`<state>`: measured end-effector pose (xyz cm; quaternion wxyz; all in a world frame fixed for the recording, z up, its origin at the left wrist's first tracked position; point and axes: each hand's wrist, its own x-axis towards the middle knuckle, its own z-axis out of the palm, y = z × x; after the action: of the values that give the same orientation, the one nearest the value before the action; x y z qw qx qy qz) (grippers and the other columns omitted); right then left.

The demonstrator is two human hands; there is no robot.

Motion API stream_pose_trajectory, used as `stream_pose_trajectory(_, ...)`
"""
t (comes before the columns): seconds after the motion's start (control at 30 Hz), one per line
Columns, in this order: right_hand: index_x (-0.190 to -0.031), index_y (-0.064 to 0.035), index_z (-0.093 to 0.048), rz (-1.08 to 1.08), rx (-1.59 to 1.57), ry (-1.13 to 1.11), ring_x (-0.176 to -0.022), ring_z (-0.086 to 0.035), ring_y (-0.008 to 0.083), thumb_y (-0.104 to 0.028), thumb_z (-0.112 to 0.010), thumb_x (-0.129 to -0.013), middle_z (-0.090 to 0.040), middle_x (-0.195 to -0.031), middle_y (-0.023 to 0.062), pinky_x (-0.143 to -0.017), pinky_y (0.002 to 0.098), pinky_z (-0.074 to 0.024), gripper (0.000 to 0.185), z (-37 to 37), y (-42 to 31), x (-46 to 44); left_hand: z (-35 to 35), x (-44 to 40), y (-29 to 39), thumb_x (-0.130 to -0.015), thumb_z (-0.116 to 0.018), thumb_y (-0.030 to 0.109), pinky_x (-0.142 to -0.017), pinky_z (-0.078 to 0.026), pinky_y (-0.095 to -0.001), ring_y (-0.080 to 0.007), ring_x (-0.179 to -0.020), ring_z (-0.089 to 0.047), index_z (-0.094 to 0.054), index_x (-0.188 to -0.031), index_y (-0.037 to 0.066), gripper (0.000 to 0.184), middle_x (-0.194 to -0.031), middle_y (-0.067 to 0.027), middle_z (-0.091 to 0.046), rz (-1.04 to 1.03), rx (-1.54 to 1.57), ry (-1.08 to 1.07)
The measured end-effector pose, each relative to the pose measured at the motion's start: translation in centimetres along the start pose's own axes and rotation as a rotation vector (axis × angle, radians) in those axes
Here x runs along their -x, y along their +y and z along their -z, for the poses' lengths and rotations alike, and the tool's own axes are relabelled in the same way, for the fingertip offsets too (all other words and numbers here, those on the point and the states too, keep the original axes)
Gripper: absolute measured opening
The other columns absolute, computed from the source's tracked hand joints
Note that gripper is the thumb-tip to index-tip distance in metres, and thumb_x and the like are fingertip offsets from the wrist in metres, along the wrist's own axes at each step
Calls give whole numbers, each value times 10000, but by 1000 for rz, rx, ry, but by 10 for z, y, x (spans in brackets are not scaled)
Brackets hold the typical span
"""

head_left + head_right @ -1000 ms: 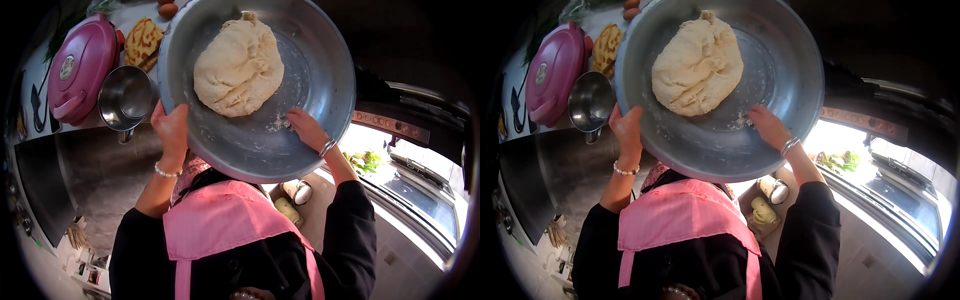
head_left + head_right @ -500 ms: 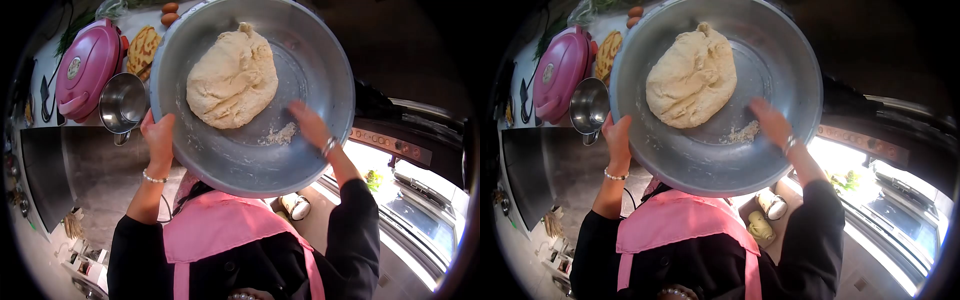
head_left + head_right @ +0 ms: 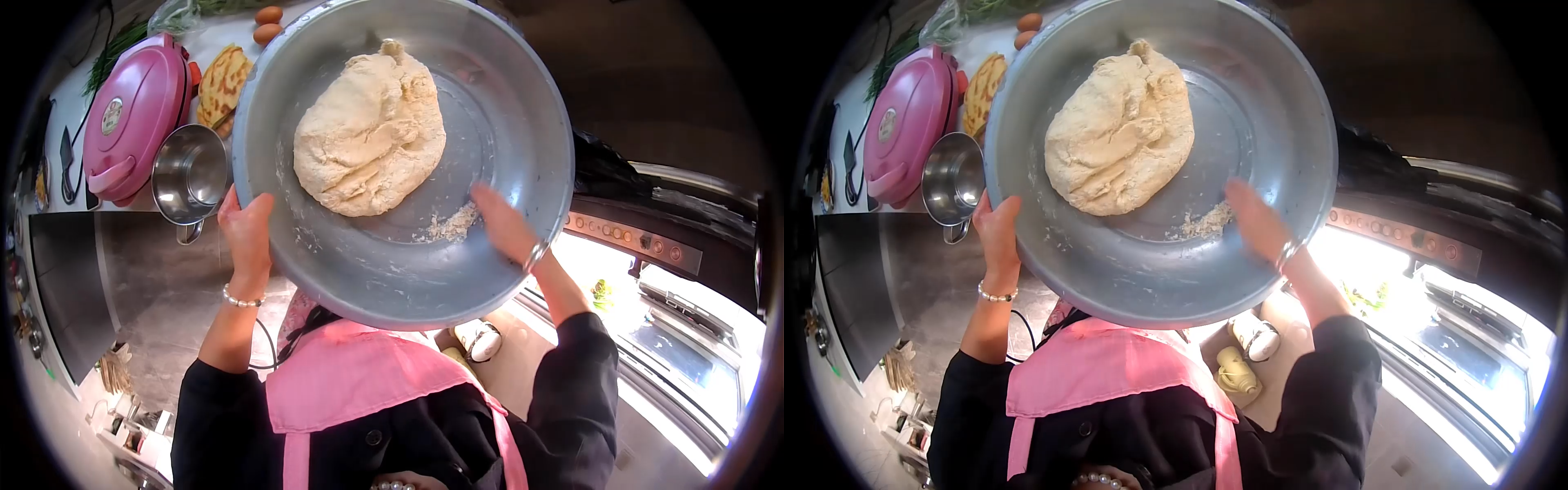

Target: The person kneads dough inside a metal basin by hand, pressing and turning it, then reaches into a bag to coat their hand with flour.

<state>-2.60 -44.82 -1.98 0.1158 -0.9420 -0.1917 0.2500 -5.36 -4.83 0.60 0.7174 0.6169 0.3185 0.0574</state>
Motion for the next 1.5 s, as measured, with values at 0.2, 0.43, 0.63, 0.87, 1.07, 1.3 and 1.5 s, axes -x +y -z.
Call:
stream_pose_trajectory(0.2,-1275,31,-457,167,43,396,-1216,-450,361,87,-401,-806,-470,-1312,212,-1024,367,-380,476,30,45,-98,1,1,0,-717,-530,10,-615,-380,-192,-50,-674,-459,-598,-887,-16,184,-784,26,-562,-23,-32,7)
stream_pose_trajectory(0.43,-1271,57,-404,-48,117,146,-1209,-444,373,-123,-595,-817,-425,-1308,258,-1010,380,-394,525,-27,-26,15,8,-4,-9,-746,-532,19,-645,-433,-225,-81,-718,-526,-596,-997,-33,264,-853,-14,-600,-24,-13,-75)
stream_pose_trajectory(0.63,-1153,76,-439,-336,162,-1,-1047,-527,385,-412,-845,-541,-460,-1160,228,-917,380,-471,881,-9,-60,1,7,-6,-12,-740,-550,-13,-671,-424,-214,-68,-723,-512,-609,-958,-26,227,-838,2,-602,-53,147,-113)
stream_pose_trajectory(0.87,-1087,81,-459,-493,27,110,-1007,-556,393,-367,-851,-577,-470,-1138,234,-837,392,-510,784,-35,-96,-15,9,-6,-14,-740,-551,-23,-691,-439,-228,-84,-750,-540,-609,-984,-30,250,-867,-15,-621,-30,148,-112)
stream_pose_trajectory(1.07,-1028,2,-499,-371,-3,180,-911,-582,402,-136,-740,-720,-515,-1032,233,-776,421,-507,414,-49,-73,-13,8,-6,-14,-739,-541,-39,-699,-440,-222,-81,-753,-538,-605,-986,-36,255,-862,-11,-621,-28,135,-116)
stream_pose_trajectory(1.3,-853,1,-568,-271,-28,236,-783,-641,325,-53,-688,-733,-608,-811,163,-704,375,-525,179,-47,-48,-22,8,-5,-13,-738,-542,-38,-677,-422,-206,-67,-729,-515,-606,-942,-26,214,-837,6,-606,-45,178,-123)
stream_pose_trajectory(1.5,-871,-1,-613,-344,-957,138,-599,-659,131,-167,-712,-727,-634,-726,85,-632,271,-509,240,26,-85,-37,10,-9,-21,-730,-546,-28,-644,-401,-195,-53,-710,-492,-608,-923,-20,203,-815,20,-596,-66,148,-107)
